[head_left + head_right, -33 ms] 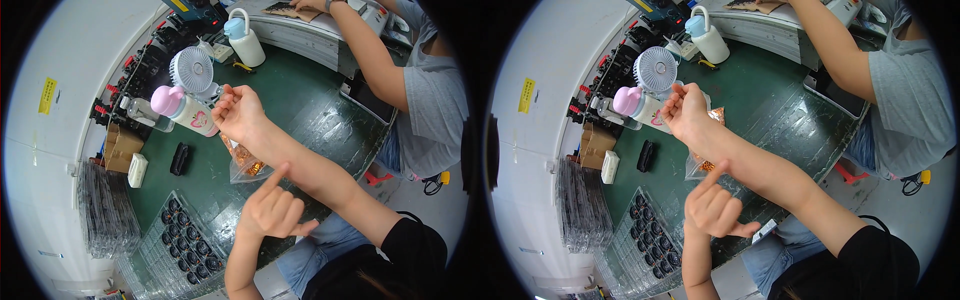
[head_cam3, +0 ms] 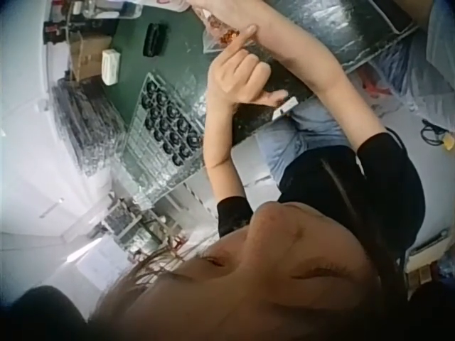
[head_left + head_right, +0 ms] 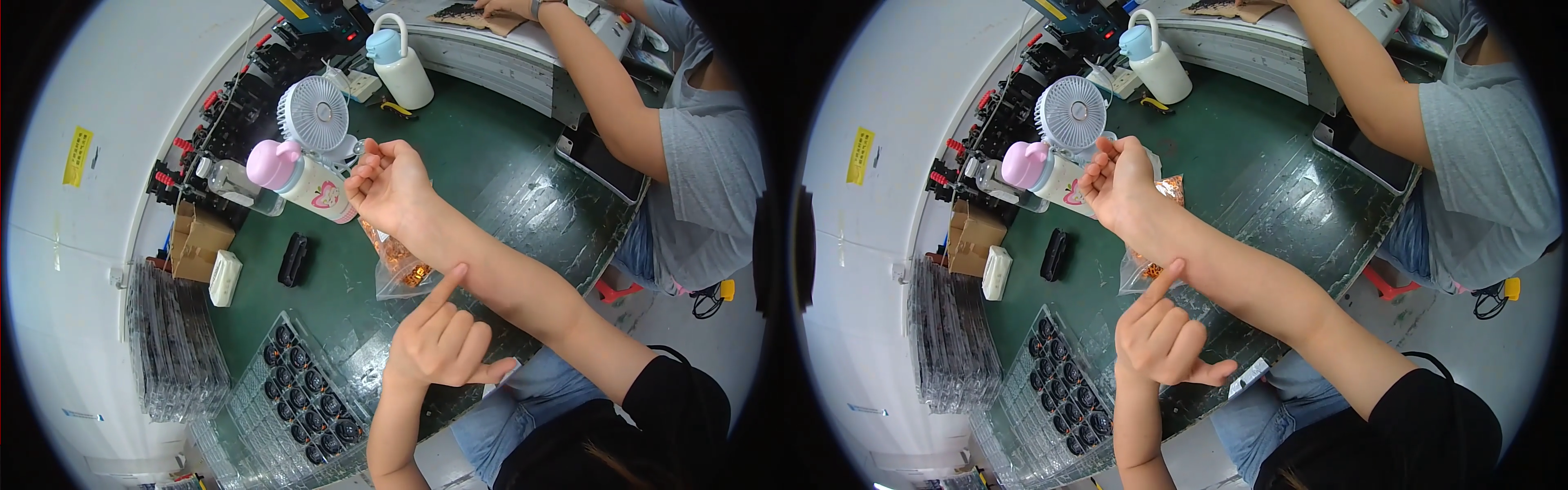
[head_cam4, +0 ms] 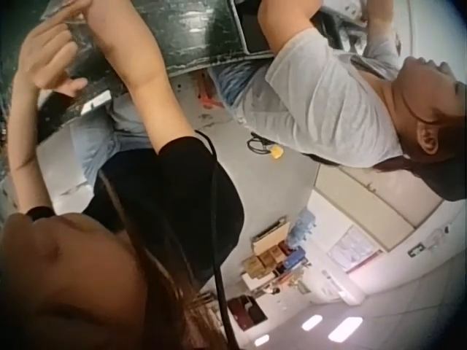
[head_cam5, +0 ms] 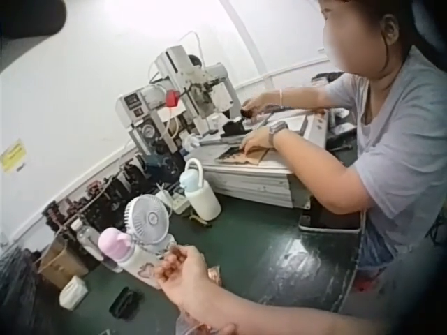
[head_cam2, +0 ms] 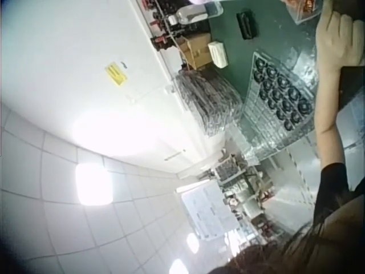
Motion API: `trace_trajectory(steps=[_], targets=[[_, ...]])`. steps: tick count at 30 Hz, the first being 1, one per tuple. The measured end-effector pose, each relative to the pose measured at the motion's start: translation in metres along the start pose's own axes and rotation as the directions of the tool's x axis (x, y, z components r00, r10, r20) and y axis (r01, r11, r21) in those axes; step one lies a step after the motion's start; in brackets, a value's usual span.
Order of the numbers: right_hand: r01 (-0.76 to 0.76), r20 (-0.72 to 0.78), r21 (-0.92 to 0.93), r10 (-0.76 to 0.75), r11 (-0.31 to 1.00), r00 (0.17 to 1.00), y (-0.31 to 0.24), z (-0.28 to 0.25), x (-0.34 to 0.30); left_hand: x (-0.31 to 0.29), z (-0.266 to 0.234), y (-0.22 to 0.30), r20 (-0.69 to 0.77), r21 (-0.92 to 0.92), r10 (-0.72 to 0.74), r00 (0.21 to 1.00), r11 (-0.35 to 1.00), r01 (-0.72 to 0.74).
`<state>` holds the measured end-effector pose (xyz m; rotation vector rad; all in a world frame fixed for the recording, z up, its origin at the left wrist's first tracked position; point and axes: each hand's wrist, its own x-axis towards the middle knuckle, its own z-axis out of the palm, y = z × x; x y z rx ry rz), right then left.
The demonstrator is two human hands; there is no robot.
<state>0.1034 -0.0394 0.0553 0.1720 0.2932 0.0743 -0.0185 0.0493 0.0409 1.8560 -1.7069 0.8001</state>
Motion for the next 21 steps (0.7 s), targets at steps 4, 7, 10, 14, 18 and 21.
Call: trace_trajectory(steps=[4,7,10,14,18,21], targets=[[0.013,-0.005,-0.033,-0.013,0.999,1.0,0.005,0.0,-0.002,-0.002,0.0,0.007,0.042,-0.06,0.018,0.999,0.998,-0.015],[0.023,-0.003,-0.045,-0.023,0.999,1.0,0.008,0.0,-0.002,-0.002,0.002,0.009,0.056,-0.02,0.053,0.997,0.998,-0.052],[0.035,0.005,-0.072,-0.035,0.997,0.999,0.014,-0.001,-0.006,0.004,0.002,-0.002,0.009,0.027,-0.025,1.0,0.999,0.024],[0.043,0.007,-0.114,-0.043,0.993,0.999,0.019,0.0,-0.008,0.004,0.001,0.001,-0.008,-0.016,-0.05,0.999,0.999,0.049],[0.05,0.007,-0.101,-0.049,0.994,0.999,0.017,-0.001,-0.004,0.004,-0.003,0.01,0.034,-0.045,0.012,0.999,0.999,-0.01],[0.061,0.019,-0.079,-0.06,0.995,0.998,0.013,-0.001,-0.005,0.006,-0.005,0.002,-0.008,-0.013,-0.004,1.0,1.0,0.004]])
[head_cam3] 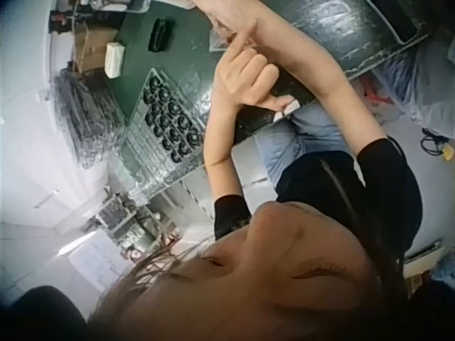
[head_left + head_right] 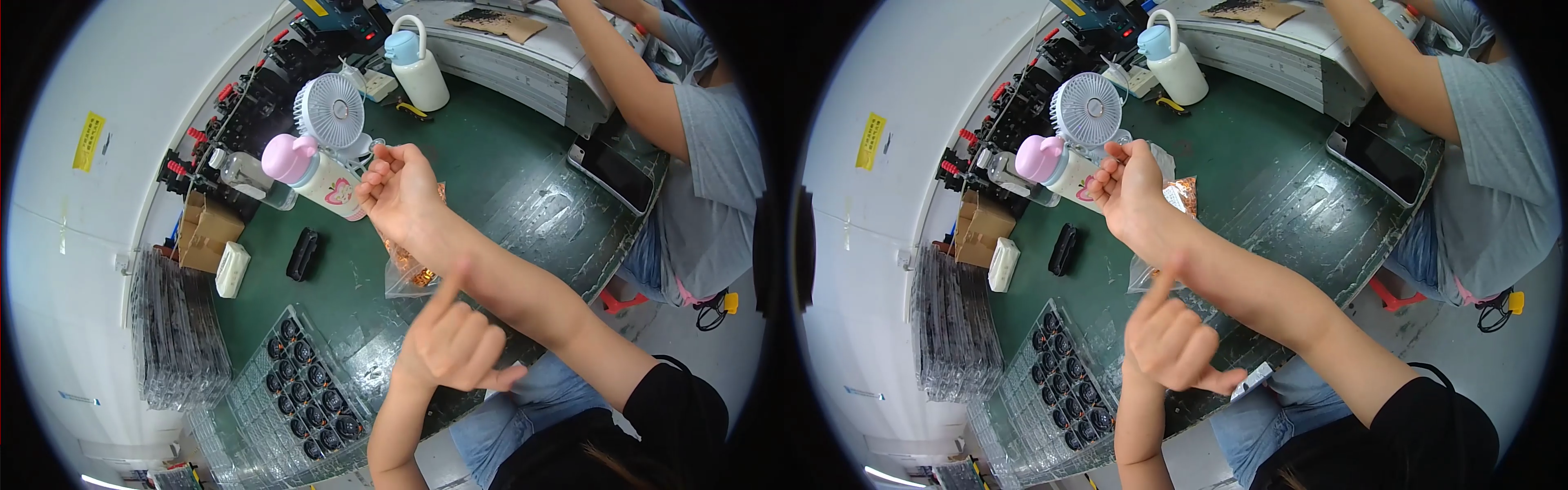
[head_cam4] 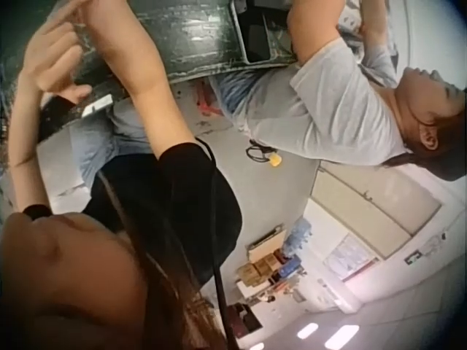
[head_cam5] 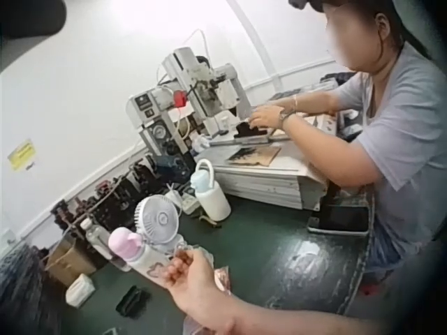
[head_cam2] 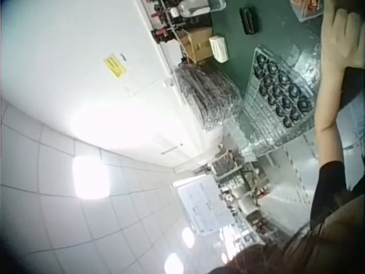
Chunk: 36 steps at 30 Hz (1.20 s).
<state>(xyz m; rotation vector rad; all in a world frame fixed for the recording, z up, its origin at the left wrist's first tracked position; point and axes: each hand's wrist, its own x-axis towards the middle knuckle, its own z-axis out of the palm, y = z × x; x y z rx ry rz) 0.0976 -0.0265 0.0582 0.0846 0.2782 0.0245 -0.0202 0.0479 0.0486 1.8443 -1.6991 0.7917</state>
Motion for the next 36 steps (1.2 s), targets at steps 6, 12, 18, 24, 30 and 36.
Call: trace_trajectory(steps=[6,12,18,24,30,36], targets=[[-0.039,-0.049,0.009,0.04,0.999,0.998,-0.003,-0.001,0.005,-0.007,0.01,0.014,-0.02,-0.172,-0.011,1.0,0.985,0.007],[-0.071,-0.036,0.095,0.074,0.993,0.997,-0.014,0.002,0.005,-0.009,0.008,0.005,-0.014,-0.107,0.092,0.996,0.99,-0.093],[-0.092,-0.042,0.095,0.097,0.991,0.994,-0.014,-0.001,0.01,-0.014,0.016,0.004,-0.097,-0.227,-0.025,0.995,0.974,0.003],[-0.048,-0.051,0.125,0.055,0.991,0.997,-0.021,0.002,0.01,-0.008,0.02,0.021,-0.031,-0.282,0.044,0.999,0.958,-0.051],[-0.071,-0.03,0.093,0.074,0.993,0.997,-0.008,-0.002,0.004,0.006,0.006,0.007,-0.034,-0.063,-0.029,0.999,0.998,0.026],[-0.089,-0.069,0.063,0.093,0.994,0.993,-0.001,-0.002,0.003,0.001,0.007,0.006,0.021,-0.185,-0.157,0.987,0.97,0.158]])
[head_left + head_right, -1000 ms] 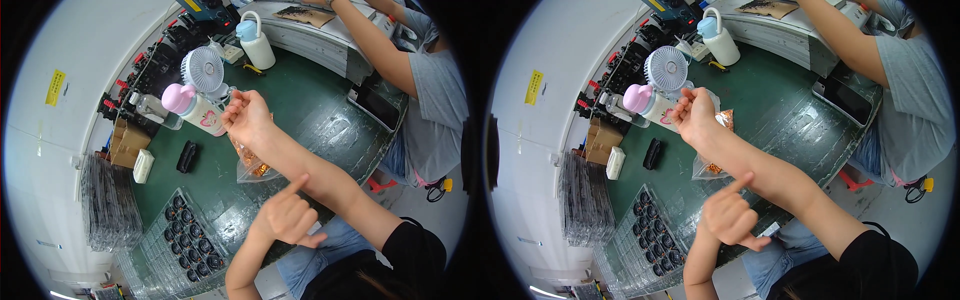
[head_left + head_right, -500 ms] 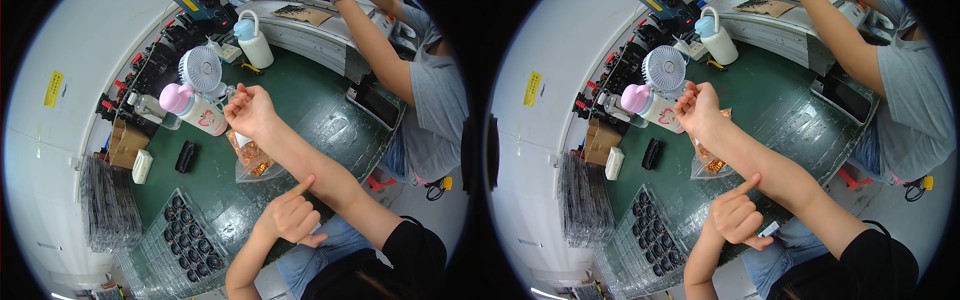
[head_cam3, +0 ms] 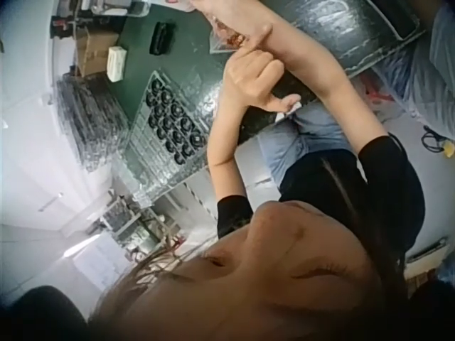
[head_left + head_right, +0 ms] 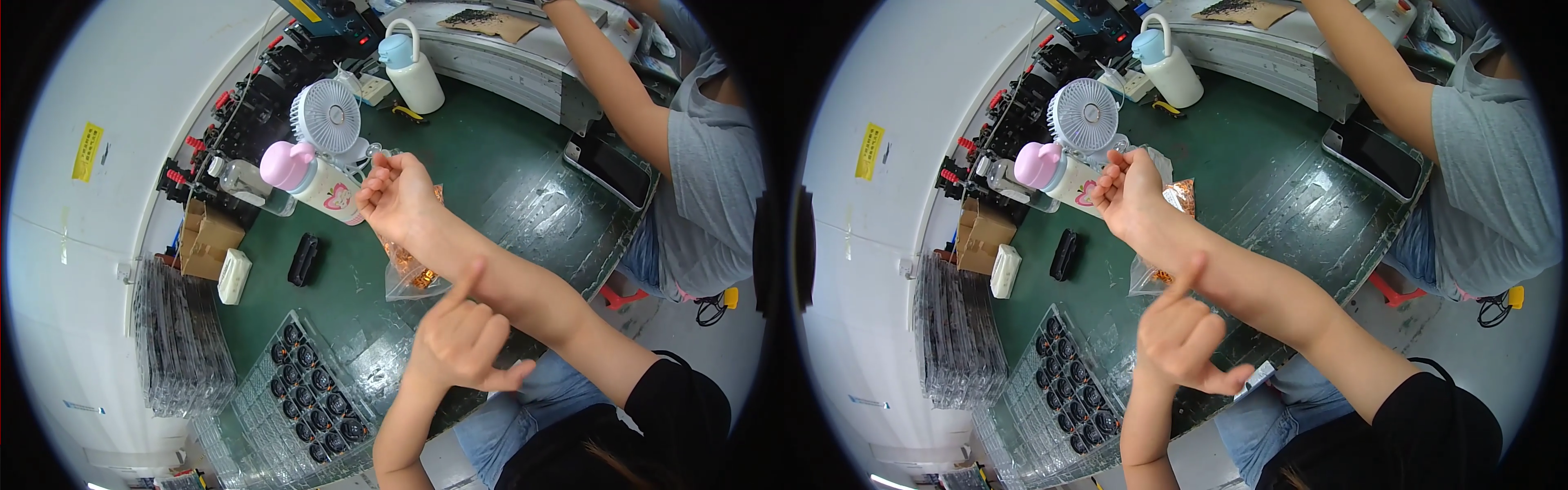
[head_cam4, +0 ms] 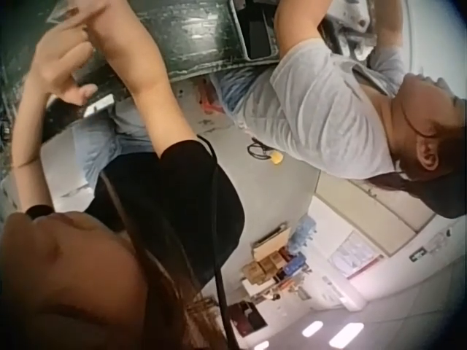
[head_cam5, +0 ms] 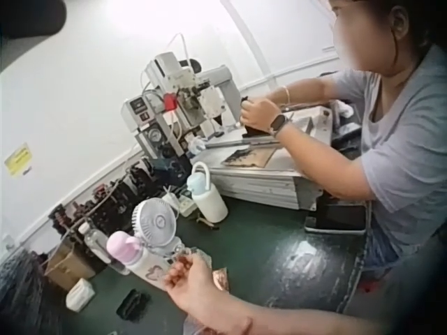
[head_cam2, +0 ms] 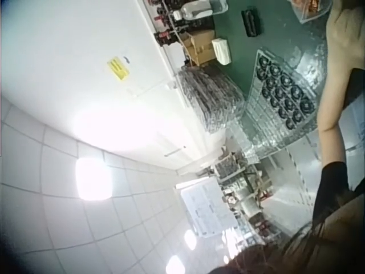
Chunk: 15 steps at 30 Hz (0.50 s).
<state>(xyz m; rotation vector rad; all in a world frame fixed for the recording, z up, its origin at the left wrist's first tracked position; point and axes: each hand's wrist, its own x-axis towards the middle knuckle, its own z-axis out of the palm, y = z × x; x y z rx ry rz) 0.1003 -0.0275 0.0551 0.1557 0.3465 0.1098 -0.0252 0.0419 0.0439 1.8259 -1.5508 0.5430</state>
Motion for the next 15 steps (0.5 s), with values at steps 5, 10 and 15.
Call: trace_trajectory(steps=[5,10,15], targets=[[0.051,0.022,0.015,-0.051,0.999,0.998,-0.012,0.003,0.001,0.005,0.009,0.021,0.154,-0.022,0.048,0.987,0.999,-0.045],[0.081,0.048,-0.081,-0.078,0.993,0.996,0.009,0.001,-0.009,0.007,-0.015,0.003,0.055,0.132,-0.013,0.998,0.991,0.006],[0.218,0.057,-0.229,-0.211,0.949,0.976,0.018,-0.003,-0.006,0.002,-0.007,0.013,0.126,0.054,-0.085,0.988,0.995,0.079]])
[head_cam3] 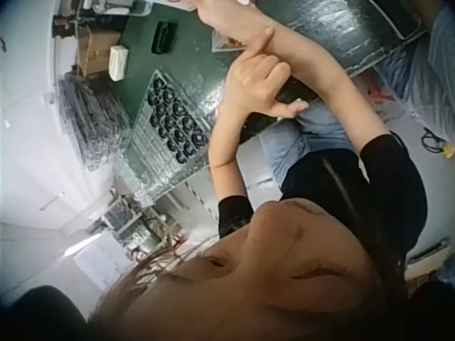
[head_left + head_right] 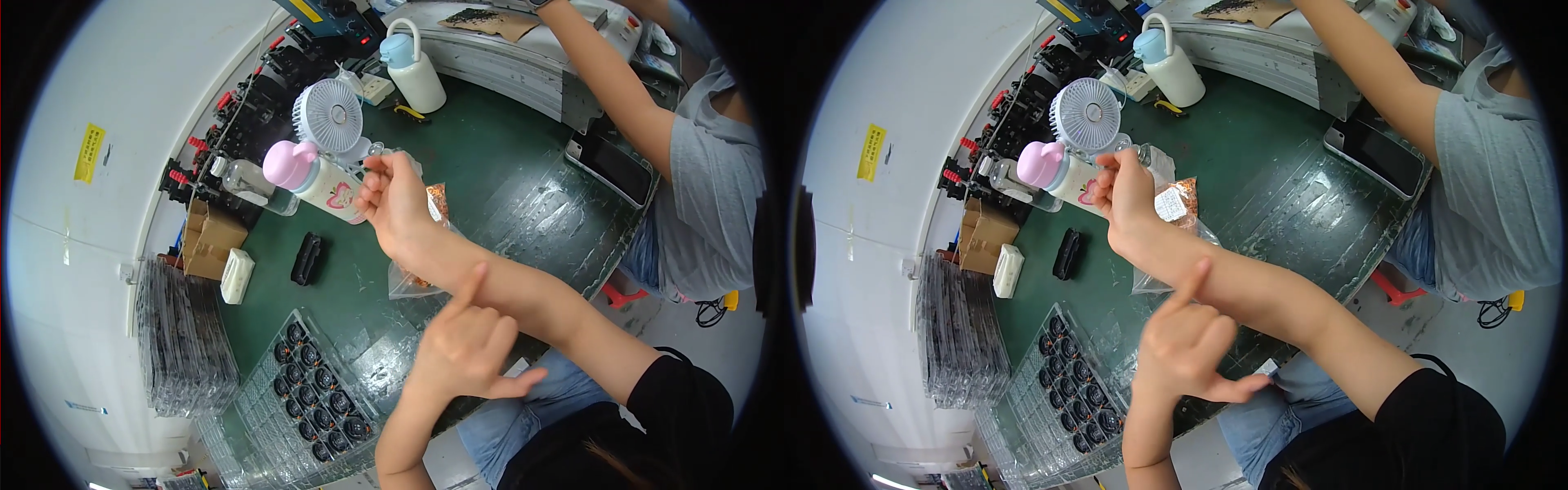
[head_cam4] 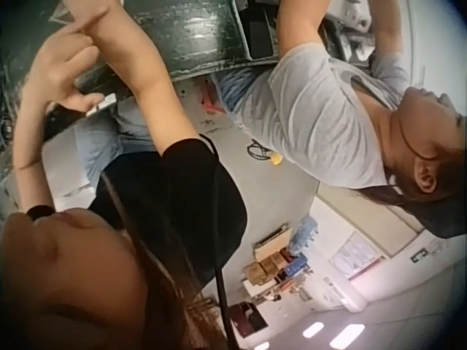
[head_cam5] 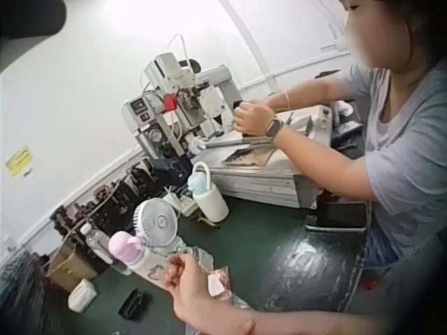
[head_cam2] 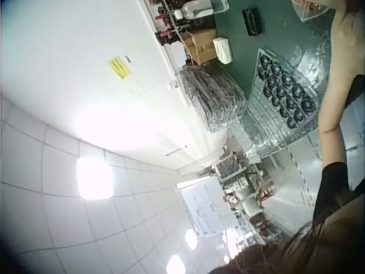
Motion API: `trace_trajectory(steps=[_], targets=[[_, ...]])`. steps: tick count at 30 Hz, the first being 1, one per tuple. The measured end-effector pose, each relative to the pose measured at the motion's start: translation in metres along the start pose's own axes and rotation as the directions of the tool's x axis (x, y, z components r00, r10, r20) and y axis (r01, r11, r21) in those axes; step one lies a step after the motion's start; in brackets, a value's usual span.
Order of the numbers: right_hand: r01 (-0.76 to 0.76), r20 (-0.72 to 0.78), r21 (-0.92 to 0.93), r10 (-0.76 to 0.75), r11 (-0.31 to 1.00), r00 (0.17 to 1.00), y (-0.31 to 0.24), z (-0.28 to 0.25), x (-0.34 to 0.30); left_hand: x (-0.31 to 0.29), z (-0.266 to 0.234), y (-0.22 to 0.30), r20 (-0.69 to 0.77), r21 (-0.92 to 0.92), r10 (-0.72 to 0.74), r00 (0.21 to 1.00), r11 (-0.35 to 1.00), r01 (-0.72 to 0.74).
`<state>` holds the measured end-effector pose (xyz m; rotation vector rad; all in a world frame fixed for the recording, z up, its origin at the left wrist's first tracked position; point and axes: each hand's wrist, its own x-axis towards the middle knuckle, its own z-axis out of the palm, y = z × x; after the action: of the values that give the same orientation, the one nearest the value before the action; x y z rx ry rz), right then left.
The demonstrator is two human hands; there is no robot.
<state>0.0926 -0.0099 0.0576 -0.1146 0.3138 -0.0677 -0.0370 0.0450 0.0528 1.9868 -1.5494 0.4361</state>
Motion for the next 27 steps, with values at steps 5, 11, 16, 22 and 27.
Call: trace_trajectory(steps=[5,11,16,22,27], targets=[[0.421,0.267,-0.148,-0.374,0.895,0.888,-0.011,0.006,-0.001,-0.002,0.016,0.025,0.224,-0.074,0.069,0.972,0.996,-0.054],[0.443,0.3,-0.123,-0.392,0.888,0.87,-0.021,0.014,-0.014,0.0,-0.009,0.004,0.006,0.091,-0.017,1.0,0.996,0.017],[0.326,0.384,-0.098,-0.266,0.94,0.884,-0.023,0.028,-0.058,-0.006,0.024,0.062,0.004,-0.345,0.203,0.979,0.919,-0.189],[0.616,0.765,-0.558,0.057,0.557,0.642,-0.049,-0.02,-0.15,-0.019,-0.027,0.086,-0.191,-0.231,0.256,0.948,0.927,-0.297],[0.67,0.85,-0.439,-0.034,-0.599,0.526,-0.1,-0.098,-0.145,-0.037,-0.031,0.029,-0.457,-0.256,-0.071,0.887,0.965,-0.055]])
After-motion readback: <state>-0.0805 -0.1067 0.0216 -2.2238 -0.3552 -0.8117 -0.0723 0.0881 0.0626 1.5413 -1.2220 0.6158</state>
